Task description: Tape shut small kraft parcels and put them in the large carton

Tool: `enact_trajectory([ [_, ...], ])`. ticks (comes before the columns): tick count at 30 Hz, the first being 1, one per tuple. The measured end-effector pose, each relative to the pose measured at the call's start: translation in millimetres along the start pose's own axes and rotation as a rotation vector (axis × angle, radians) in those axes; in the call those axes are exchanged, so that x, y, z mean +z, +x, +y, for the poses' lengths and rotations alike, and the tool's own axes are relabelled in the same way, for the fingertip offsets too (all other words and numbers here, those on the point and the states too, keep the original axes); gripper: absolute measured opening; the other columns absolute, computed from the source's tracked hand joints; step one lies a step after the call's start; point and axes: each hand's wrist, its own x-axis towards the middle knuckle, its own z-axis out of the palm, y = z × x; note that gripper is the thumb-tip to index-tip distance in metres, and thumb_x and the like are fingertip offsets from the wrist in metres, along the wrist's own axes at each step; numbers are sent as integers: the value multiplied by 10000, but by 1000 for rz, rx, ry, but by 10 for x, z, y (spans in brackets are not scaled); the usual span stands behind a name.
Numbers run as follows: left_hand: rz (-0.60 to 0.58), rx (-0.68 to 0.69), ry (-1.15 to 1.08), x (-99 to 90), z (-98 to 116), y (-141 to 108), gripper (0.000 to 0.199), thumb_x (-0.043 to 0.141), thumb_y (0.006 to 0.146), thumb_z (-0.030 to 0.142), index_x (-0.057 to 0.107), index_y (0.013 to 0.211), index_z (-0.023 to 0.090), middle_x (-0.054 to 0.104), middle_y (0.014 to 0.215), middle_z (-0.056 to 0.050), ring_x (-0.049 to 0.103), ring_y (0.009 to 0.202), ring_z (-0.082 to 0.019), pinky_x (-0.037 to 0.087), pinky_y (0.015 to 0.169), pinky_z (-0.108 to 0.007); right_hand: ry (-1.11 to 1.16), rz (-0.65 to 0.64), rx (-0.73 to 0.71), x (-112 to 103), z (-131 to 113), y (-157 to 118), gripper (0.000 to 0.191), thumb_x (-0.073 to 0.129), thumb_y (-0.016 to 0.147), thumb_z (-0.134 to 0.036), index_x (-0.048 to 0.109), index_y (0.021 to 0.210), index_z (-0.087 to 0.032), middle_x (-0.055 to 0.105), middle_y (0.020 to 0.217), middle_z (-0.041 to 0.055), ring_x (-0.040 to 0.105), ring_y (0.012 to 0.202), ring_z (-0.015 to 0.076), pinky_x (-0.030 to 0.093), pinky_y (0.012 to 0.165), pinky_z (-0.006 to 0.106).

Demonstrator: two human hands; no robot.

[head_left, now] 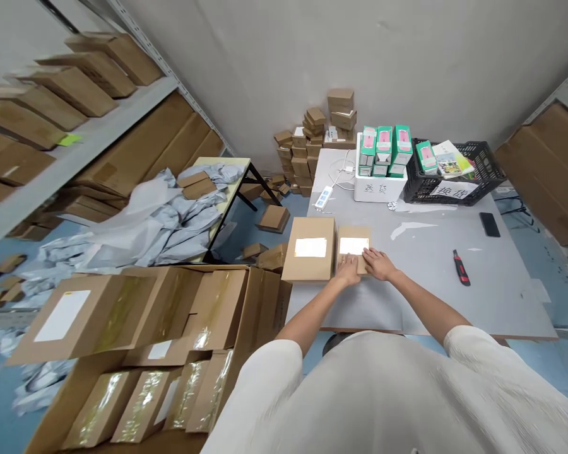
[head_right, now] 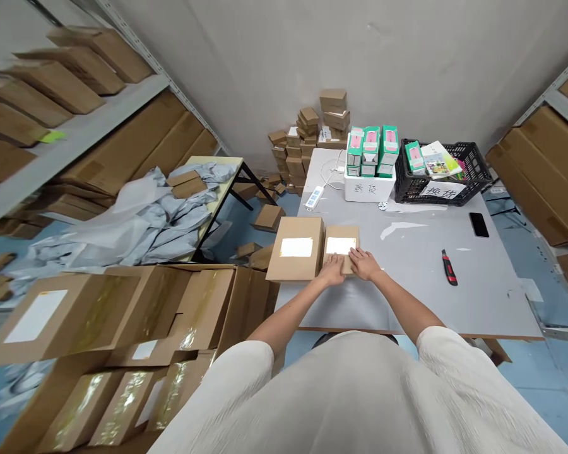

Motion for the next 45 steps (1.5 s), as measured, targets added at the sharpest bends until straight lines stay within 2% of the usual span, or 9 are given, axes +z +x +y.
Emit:
enact_trajectory([
  [5, 13, -1, 31, 20, 179, 130, 1038, 757, 835, 426, 290, 1724, 160, 123, 1848, -232, 106, 1716, -443, 226, 1361, -582, -3, 1, 21, -48, 292, -133, 707, 419, 1080, -373, 335, 1762, -205, 225, 1847, 81, 277, 1678, 363, 260, 1332, 561],
  [18, 19, 100, 90, 123, 963, 589, 1019, 731, 857, 585, 322, 1716, 222, 143, 1855, -193, 107, 1720, -429, 251, 1342, -594, -57, 40, 73, -116, 1058, -594, 725, 431, 1066, -382, 344, 1759, -188, 249, 1844, 84, 248, 1675, 380, 208, 1337, 593],
  [22, 32, 185, 78, 86, 986, 694, 996, 701, 862, 521, 308, 1722, 209, 220, 1844, -167, 159, 1722, -370, 228, 1368, -522, -56, 29, 110, -106, 1116, -753, 730, 456, 1060, -384, 349, 1757, -193, 251, 1844, 87, 230, 1680, 383, 189, 1335, 617],
  [29, -34, 304, 170, -107, 948, 869, 991, 691, 818, 363, 318, 1711, 154, 235, 1840, -170, 173, 1719, -346, 214, 1377, -472, -27, 55, 232, -97, 931, -833, 744, 538, 1036, -466, 421, 1719, -196, 313, 1821, 130, 239, 1670, 397, 149, 1328, 662],
  [32, -48, 322, 168, -181, 977, 897, 918, 672, 830, 309, 360, 1685, 193, 252, 1835, -161, 188, 1713, -347, 193, 1376, -526, 4, 82, 236, -130, 953, -798, 656, 547, 1037, -470, 524, 1652, -240, 413, 1768, 135, 312, 1639, 384, 187, 1317, 644],
  [35, 0, 272, 141, -138, 1035, 820, 788, 655, 875, 314, 428, 1625, 238, 305, 1804, -167, 213, 1695, -383, 204, 1349, -614, 63, 83, 212, -228, 1125, -713, 576, 541, 1042, -440, 586, 1588, -264, 446, 1734, 145, 376, 1607, 357, 276, 1288, 598],
  [38, 50, 178, 64, 22, 1094, 664, 648, 625, 930, 349, 479, 1554, 253, 322, 1777, -177, 228, 1678, -393, 237, 1326, -645, 101, 113, 276, -370, 1394, -554, 615, 548, 1037, -417, 533, 1622, -226, 314, 1797, 185, 325, 1634, 381, 302, 1275, 594],
  [42, 36, 54, 21, 259, 1140, 473, 670, 652, 920, 391, 453, 1552, 292, 231, 1814, -162, 155, 1693, -430, 223, 1314, -682, 139, 122, 305, -553, 1737, -280, 609, 536, 1042, -414, 518, 1603, -177, 248, 1818, 213, 234, 1668, 402, 264, 1294, 600],
  [45, 75, -105, -50, 343, 1164, 407, 642, 625, 935, 404, 451, 1543, 295, 227, 1812, -174, 238, 1662, -460, 296, 1278, -670, 175, 83, 294, -636, 1895, -140, 594, 544, 1032, -435, 541, 1560, -162, 344, 1771, 218, 321, 1624, 398, 325, 1272, 565],
])
